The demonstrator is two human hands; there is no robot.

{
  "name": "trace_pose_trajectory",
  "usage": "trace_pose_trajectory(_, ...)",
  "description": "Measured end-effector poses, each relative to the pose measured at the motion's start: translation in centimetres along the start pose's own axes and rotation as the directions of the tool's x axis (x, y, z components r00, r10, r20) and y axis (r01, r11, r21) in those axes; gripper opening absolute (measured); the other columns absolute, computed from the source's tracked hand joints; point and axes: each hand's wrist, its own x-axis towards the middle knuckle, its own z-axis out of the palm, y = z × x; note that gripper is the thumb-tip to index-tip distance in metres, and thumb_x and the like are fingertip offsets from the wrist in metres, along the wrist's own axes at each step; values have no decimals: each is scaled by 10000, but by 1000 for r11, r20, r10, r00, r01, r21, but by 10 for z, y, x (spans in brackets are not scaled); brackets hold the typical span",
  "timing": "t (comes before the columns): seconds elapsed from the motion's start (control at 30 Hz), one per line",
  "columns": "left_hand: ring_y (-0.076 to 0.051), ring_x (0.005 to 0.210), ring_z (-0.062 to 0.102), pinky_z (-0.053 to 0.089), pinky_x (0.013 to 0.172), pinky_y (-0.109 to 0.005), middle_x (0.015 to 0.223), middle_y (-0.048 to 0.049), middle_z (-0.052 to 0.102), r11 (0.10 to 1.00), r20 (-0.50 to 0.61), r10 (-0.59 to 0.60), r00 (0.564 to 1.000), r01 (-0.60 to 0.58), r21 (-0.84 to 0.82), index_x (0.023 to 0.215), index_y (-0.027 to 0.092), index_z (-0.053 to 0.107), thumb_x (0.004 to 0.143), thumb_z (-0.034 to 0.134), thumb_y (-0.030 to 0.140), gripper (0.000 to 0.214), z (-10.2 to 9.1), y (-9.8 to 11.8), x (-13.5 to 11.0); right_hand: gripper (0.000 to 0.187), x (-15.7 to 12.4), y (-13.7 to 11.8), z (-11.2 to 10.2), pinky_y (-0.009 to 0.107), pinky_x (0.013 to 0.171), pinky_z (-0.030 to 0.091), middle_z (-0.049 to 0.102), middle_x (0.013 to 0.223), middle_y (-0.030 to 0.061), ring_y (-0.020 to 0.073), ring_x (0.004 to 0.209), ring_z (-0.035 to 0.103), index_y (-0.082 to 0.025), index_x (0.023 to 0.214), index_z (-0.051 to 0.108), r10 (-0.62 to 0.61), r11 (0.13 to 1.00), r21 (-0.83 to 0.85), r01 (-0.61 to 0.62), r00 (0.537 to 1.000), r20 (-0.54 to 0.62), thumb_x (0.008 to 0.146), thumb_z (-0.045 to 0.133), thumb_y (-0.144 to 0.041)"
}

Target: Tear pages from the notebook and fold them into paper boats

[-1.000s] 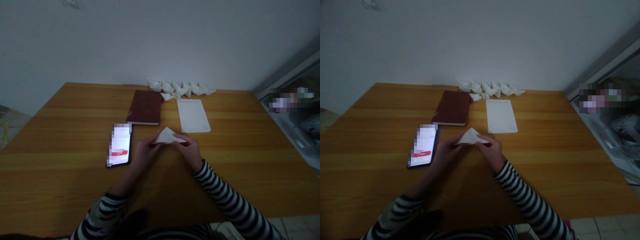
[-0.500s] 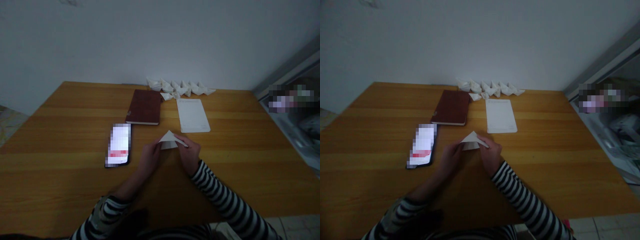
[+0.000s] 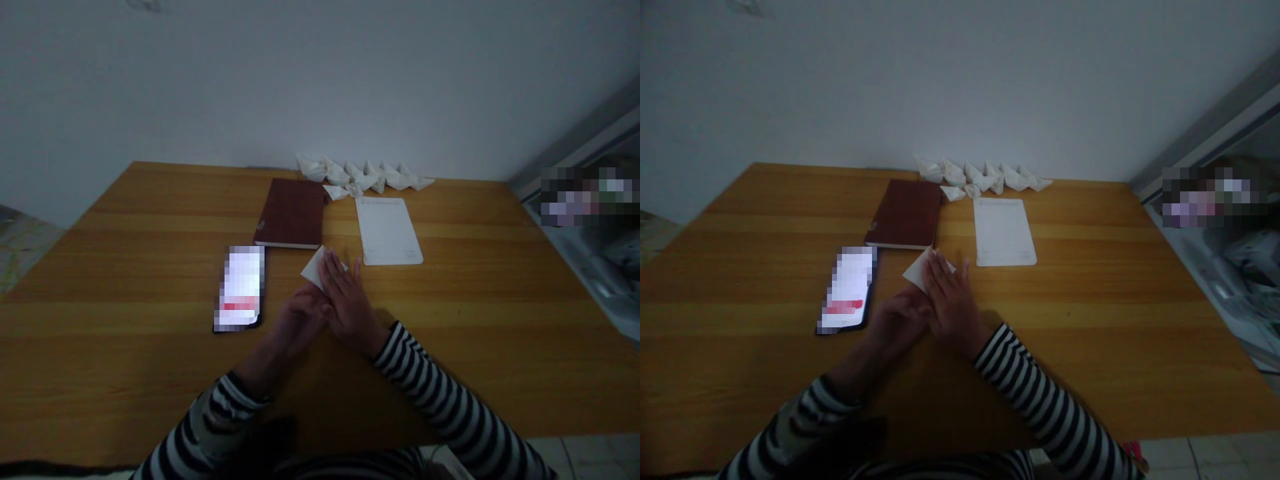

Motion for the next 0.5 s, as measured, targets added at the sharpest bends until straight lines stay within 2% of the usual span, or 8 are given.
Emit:
trace_pose_trajectory(0.1,-275,1295,550,499,1008,-366,1269,-72,684,998,-27,36,999,-38,-59,1066,219,689,819,614,373,300,3,4,1,796,-1,-3,0,626,1218,10,-40,1664,131,274,1538,-34,-163,1530,-267,-33,993,115,32,999,3,1021,309,-367)
trace_pose_trajectory(0.2,-257,1381,471,441,1103,-379,1375,-65,623,993,-61,58,996,-64,-96,1261,231,600,881,613,443,435,5,0,7,750,-3,-5,0,575,1241,70,98,1670,100,218,1542,11,-202,1526,-286,-23,937,348,30,999,-23,1035,267,-333)
trace_pose_trajectory(0.27,-256,1383,472,440,1112,-373,1402,-78,605,989,-89,67,994,-78,-126,1287,215,580,892,632,413,445,4,-3,10,675,-4,-5,-2,532,1236,193,294,1627,96,202,1528,182,-236,1578,-130,110,858,512,-37,987,-114,1040,271,-313)
trace_pose_trajectory(0.3,-258,1381,475,445,1111,-375,1414,-84,596,987,-104,71,992,-85,-135,1288,210,577,904,627,406,434,3,-4,11,631,-4,-4,-4,508,1214,269,366,1596,101,206,1503,275,-243,1590,5,227,815,574,-78,955,-193,1037,300,-315)
trace_pose_trajectory(0.37,-248,1384,473,447,1112,-372,1441,-78,575,986,-132,79,988,-97,-139,1303,222,569,927,613,404,419,1,-5,12,500,-4,0,-7,449,1116,423,498,1500,121,229,1399,455,-232,1491,351,475,746,647,-157,806,-352,1011,414,-355)
trace_pose_trajectory(0.4,-238,1384,473,444,1113,-364,1447,-68,571,986,-142,87,986,-106,-130,1308,235,568,930,614,410,420,0,-5,13,404,-4,3,-8,409,1027,494,585,1399,126,234,1292,555,-219,1353,510,565,716,669,-198,728,-389,989,471,-391)
trace_pose_trajectory(0.43,-229,1380,477,441,1115,-353,1445,-60,574,986,-148,103,984,-120,-115,1307,243,575,926,621,420,423,0,-6,13,324,-3,5,-9,357,903,546,672,1235,116,222,1130,642,-209,1176,614,623,680,693,-239,687,-373,972,503,-435)
trace_pose_trajectory(0.5,-222,1347,511,453,1099,-333,1415,-56,600,986,-142,139,980,-150,-69,1287,246,602,909,637,458,435,0,-6,13,377,-3,7,-8,255,621,521,698,823,46,156,723,653,-199,858,648,646,585,746,-318,739,-192,954,500,-531)
